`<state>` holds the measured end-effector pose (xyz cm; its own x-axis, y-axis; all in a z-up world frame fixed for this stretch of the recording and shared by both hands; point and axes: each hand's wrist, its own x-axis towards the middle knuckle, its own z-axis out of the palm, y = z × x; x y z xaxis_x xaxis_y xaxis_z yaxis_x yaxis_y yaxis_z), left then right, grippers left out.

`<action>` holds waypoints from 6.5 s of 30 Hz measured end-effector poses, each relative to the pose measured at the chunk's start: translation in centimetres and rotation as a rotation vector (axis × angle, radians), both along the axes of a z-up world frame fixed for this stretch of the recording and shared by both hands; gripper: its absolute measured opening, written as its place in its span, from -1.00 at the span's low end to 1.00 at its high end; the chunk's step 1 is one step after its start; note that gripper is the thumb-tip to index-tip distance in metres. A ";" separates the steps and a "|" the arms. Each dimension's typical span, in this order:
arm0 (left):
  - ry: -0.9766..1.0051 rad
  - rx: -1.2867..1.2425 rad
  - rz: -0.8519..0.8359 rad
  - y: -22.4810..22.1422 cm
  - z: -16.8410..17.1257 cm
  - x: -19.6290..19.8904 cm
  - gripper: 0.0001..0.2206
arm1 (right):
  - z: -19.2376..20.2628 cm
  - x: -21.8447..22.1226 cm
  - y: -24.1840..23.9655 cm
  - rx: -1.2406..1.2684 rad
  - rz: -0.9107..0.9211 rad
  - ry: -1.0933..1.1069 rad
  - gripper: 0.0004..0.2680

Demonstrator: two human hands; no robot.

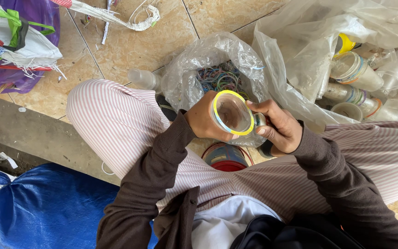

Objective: Cutting the rims off plastic cups and sorting them for recycling using a utility knife

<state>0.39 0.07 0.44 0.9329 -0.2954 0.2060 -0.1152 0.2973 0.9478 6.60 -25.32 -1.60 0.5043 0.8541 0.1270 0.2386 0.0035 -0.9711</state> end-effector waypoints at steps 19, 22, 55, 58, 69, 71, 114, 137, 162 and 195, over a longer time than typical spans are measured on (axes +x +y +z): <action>-0.024 -0.097 -0.187 -0.4 -1.2 0.5 -0.74 | 0.5 -0.2 0.2 0.039 0.004 -0.018 -0.58; -0.035 -0.101 -0.203 -0.6 -1.9 0.1 -0.72 | 0.5 -0.3 0.3 0.049 0.006 -0.020 -0.59; 0.145 -0.297 -0.618 -1.1 -7.8 -1.1 -0.68 | 1.0 -0.7 1.5 0.098 0.046 0.040 -0.72; 0.117 -0.342 -0.635 -1.0 -8.2 -0.9 -0.68 | 0.9 -0.9 1.6 0.119 0.027 0.017 -0.71; 0.197 -0.388 -0.578 -2.4 -8.6 -1.7 -0.57 | 0.7 -1.1 2.5 0.279 -0.266 0.807 -0.74; 0.116 -0.050 -0.338 -1.7 -8.0 -2.1 -0.50 | -0.7 0.0 2.1 0.097 -0.273 0.642 -0.67; 0.858 1.794 0.649 16.9 -10.6 2.8 -0.05 | -2.7 19.2 -21.7 -0.687 -0.618 -0.680 -0.95; -0.213 0.931 0.792 4.8 -3.9 -0.1 -0.57 | -1.5 17.6 -20.0 -1.711 -0.143 -0.698 -0.82; 0.574 0.758 0.035 -15.6 -7.5 4.4 -0.14 | -3.7 16.0 -19.3 -0.856 -0.652 -0.529 -0.76; 0.227 0.093 0.285 -2.6 -5.4 0.2 -0.34 | -0.7 3.1 -1.2 -0.077 -0.024 0.325 -0.68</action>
<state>0.60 -2.51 -4.93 0.9992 -0.0249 -0.0310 0.0352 0.1953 0.9801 9.74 -26.55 -2.30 0.5278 0.8424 -0.1084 -0.0844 -0.0750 -0.9936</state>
